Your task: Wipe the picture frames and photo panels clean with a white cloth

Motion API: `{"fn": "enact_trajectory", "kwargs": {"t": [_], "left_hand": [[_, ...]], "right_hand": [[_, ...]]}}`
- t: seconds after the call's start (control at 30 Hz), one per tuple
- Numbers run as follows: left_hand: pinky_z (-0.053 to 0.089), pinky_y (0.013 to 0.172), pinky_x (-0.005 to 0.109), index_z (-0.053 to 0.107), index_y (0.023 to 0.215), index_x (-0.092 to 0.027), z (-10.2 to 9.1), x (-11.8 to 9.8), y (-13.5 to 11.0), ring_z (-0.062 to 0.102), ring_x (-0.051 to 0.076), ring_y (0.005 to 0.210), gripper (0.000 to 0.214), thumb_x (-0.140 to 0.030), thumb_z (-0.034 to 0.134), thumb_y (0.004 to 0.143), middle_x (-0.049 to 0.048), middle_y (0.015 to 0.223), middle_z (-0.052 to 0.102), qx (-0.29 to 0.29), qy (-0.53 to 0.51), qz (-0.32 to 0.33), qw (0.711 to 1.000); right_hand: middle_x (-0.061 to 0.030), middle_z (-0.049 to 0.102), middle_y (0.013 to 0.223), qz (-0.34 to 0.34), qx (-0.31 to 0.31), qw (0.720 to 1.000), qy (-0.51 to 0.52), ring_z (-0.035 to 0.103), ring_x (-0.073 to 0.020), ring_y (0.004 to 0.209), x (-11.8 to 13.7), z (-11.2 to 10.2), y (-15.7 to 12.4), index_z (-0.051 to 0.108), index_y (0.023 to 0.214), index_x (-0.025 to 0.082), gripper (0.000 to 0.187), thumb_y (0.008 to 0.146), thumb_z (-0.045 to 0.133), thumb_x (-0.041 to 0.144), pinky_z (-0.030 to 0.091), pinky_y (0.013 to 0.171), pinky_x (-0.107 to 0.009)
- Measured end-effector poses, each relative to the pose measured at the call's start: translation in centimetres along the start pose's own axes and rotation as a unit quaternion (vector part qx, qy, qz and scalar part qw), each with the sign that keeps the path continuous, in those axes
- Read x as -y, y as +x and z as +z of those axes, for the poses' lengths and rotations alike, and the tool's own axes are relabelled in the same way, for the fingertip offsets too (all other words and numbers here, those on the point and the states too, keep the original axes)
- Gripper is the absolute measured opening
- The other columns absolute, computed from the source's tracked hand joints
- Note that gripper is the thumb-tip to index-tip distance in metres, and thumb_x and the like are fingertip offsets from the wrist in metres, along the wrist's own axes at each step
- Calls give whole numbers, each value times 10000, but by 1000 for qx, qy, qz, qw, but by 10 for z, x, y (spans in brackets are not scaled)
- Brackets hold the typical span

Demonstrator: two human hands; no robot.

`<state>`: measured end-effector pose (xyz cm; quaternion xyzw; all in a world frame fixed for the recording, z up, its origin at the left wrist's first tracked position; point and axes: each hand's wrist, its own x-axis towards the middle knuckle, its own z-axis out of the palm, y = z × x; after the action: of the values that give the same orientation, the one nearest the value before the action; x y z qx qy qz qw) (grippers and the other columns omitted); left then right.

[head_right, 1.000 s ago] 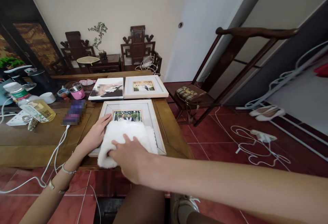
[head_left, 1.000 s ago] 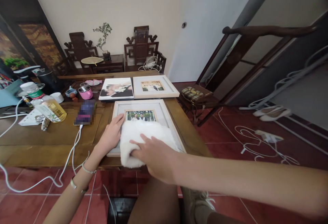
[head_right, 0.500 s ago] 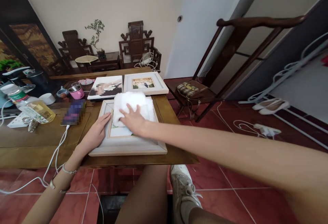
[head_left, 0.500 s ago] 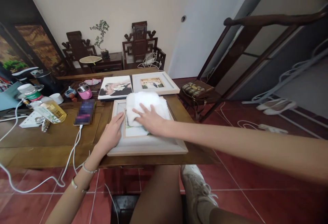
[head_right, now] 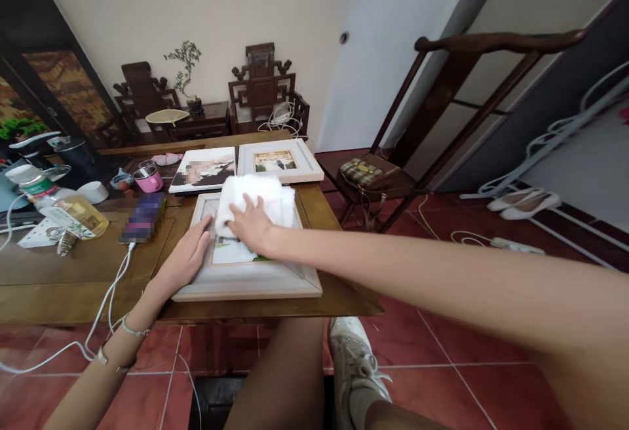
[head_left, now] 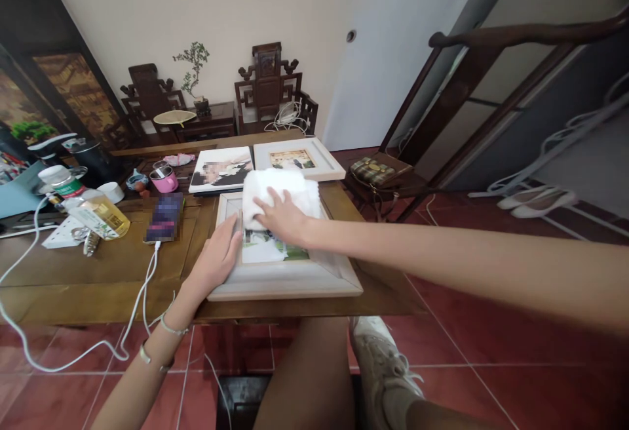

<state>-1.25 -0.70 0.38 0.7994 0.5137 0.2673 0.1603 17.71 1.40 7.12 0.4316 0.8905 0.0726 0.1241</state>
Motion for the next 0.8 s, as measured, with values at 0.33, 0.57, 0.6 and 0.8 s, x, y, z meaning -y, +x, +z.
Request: {"fn": "enact_trajectory", "kwargs": {"t": [0.33, 0.57, 0.6, 0.8], "left_hand": [[190, 1167, 400, 239, 1461, -138, -3, -1, 1, 254, 208, 1409, 575, -445, 216, 975, 126, 1525, 278, -57, -25, 27, 998], [218, 1160, 408, 308, 1430, -130, 0, 3, 2, 247, 211, 1411, 533, -404, 227, 980, 137, 1514, 295, -54, 19, 30, 998], [226, 1156, 417, 306, 1429, -123, 0, 3, 2, 232, 224, 1416, 534, -400, 259, 975, 145, 1522, 272, -42, 34, 25, 998], [290, 1124, 455, 386, 1387, -143, 1, 1, 0, 256, 250, 1407, 459, -196, 305, 938, 130, 1517, 286, 26, 103, 22, 994]], "right_hand": [[-125, 284, 1515, -57, -36, 997, 30, 222, -446, 1351, 33, -1, 5, 561, 1280, 157, 413, 927, 348, 122, 335, 980, -648], [-149, 464, 1390, -156, 27, 987, 40, 370, -450, 1261, 56, -24, -55, 641, 1133, 167, 448, 690, 706, 152, 459, 877, -572], [-155, 490, 1362, -156, 40, 986, 41, 390, -444, 1247, 55, -26, -62, 643, 1125, 166, 480, 654, 732, 145, 466, 867, -566], [-156, 690, 919, -54, 141, 987, 54, 648, -330, 862, 22, -40, -86, 721, 831, 113, 247, 615, 668, 5, 512, 673, -400]]}}
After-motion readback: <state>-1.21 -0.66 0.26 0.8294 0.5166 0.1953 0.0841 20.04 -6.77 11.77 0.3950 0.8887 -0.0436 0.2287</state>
